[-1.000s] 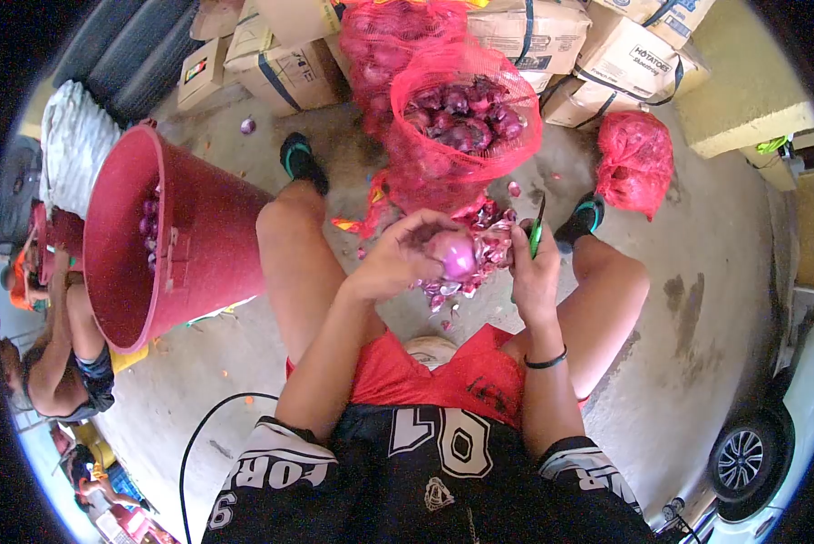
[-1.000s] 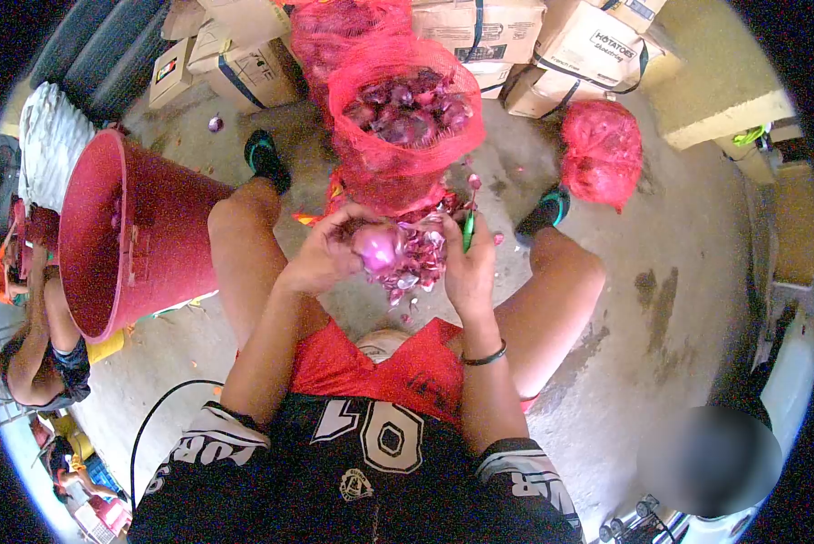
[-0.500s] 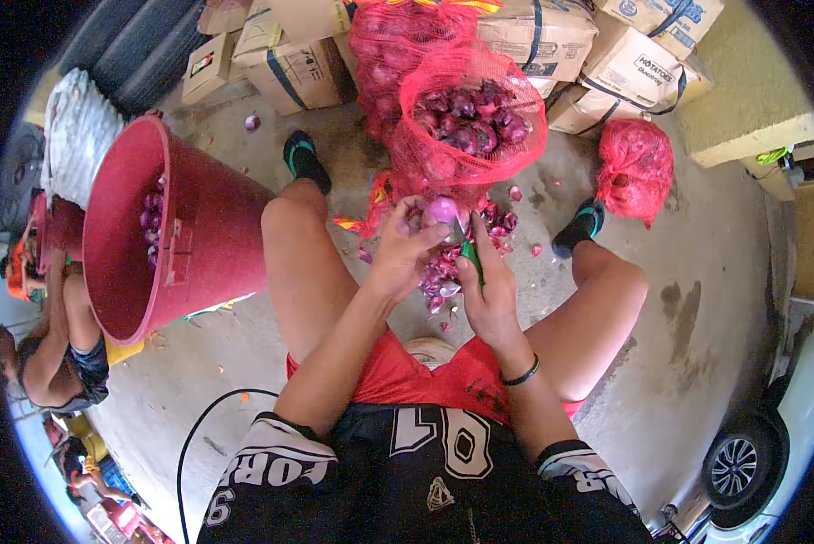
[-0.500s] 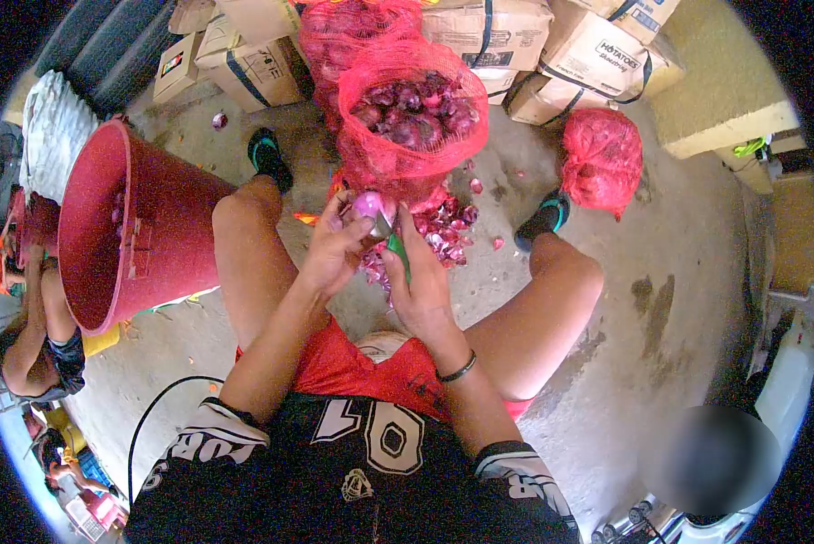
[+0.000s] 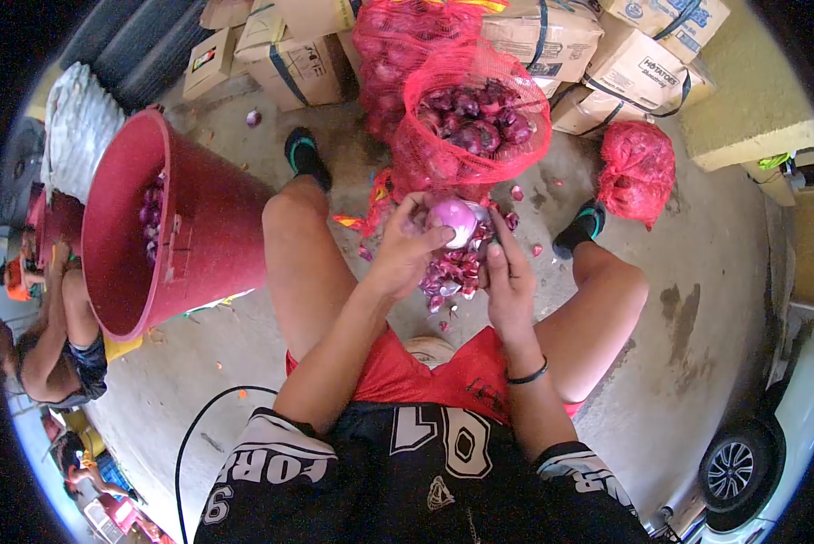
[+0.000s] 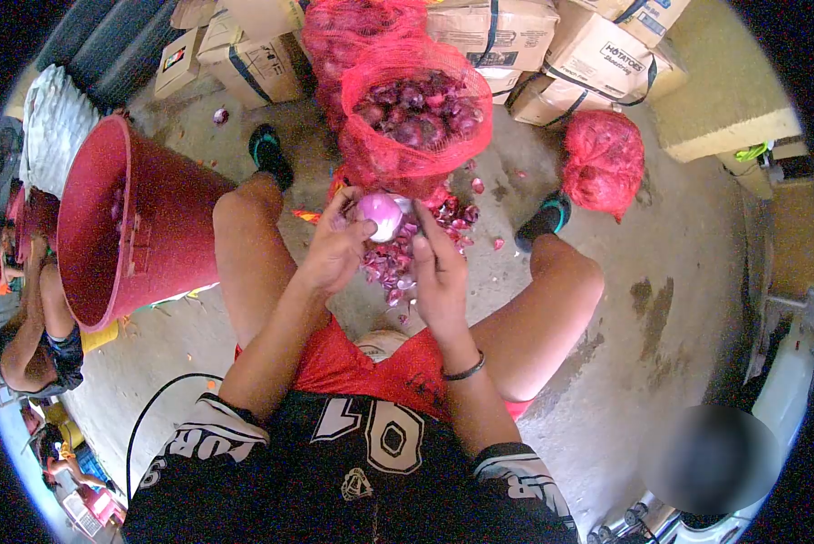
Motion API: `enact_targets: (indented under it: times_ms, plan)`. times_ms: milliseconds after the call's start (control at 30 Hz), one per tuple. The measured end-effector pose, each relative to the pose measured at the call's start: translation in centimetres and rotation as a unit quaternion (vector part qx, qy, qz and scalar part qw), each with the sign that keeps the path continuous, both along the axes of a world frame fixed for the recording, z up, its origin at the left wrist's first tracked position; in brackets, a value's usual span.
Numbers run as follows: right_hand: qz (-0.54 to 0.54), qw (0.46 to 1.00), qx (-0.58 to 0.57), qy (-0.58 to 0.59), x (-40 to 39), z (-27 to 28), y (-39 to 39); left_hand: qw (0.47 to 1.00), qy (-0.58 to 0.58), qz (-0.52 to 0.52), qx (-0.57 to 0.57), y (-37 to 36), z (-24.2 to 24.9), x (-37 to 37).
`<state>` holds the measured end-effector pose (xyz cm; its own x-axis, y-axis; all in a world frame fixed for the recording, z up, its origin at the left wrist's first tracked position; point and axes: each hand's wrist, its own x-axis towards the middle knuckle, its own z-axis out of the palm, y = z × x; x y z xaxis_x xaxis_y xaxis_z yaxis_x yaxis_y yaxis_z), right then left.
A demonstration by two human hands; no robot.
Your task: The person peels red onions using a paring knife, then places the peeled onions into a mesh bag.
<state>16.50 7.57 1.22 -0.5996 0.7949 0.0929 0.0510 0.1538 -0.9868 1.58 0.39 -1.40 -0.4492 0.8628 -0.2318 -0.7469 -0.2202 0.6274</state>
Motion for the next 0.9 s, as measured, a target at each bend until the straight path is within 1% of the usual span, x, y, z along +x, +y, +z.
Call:
enact_targets:
  times_ms: [33, 133, 200, 233, 300, 333, 433, 500, 567, 667, 767, 867, 900]
  plan:
    - [-0.001, 0.993, -0.116, 0.005, 0.2, 0.2, 0.0, 1.0, -0.015, -0.012, 0.013, -0.1, 0.1, -0.1]
    - [-0.017, 0.987, -0.146, 0.059, 0.3, -0.2, 0.3, 0.997, -0.045, -0.049, 0.05, -0.4, 0.3, -0.2]
    - [-0.003, 0.985, -0.154, 0.081, 0.4, 0.2, 0.3, 0.994, -0.041, -0.071, 0.072, -0.4, 0.3, -0.3]
    - [0.005, 0.983, -0.159, 0.091, 0.5, 0.3, 0.3, 0.994, -0.052, -0.065, 0.068, -0.3, 0.3, -0.4]
    - [0.075, 0.987, -0.128, 0.053, 1.3, -0.1, 0.4, 0.994, -0.072, -0.053, 0.06, -0.3, 0.5, -0.4]
    - [0.109, 0.987, -0.112, 0.035, 1.6, -0.2, 0.4, 0.995, -0.059, -0.047, 0.059, -0.2, 0.3, -0.4]
    - [0.069, 0.981, -0.158, 0.083, 1.3, -0.2, 0.3, 0.997, -0.029, -0.041, 0.054, -0.1, -0.3, -0.5]
    - [0.014, 0.977, -0.188, 0.099, 1.6, -0.3, 1.1, 0.997, -0.02, -0.048, 0.049, -0.5, -0.1, -0.7]
    - [-0.03, 0.97, -0.206, 0.121, 1.6, -0.6, 1.9, 0.995, -0.018, -0.081, 0.051, -0.8, 0.3, -1.0]
    - [-0.045, 0.973, -0.201, 0.108, 1.9, -0.7, 1.9, 0.993, 0.003, -0.106, 0.051, -0.8, 0.6, -0.9]
    - [-0.099, 0.981, -0.15, 0.077, 1.7, -1.3, 2.1, 0.989, 0.017, -0.14, 0.035, -0.8, 1.2, -1.0]
    - [-0.09, 0.98, -0.157, 0.078, 1.8, -0.4, 2.1, 0.981, 0.003, -0.195, 0.007, -1.2, 1.3, -1.3]
    - [-0.089, 0.984, -0.134, 0.07, 1.9, -0.6, 2.2, 0.977, -0.005, -0.215, -0.003, -1.3, 1.3, -1.4]
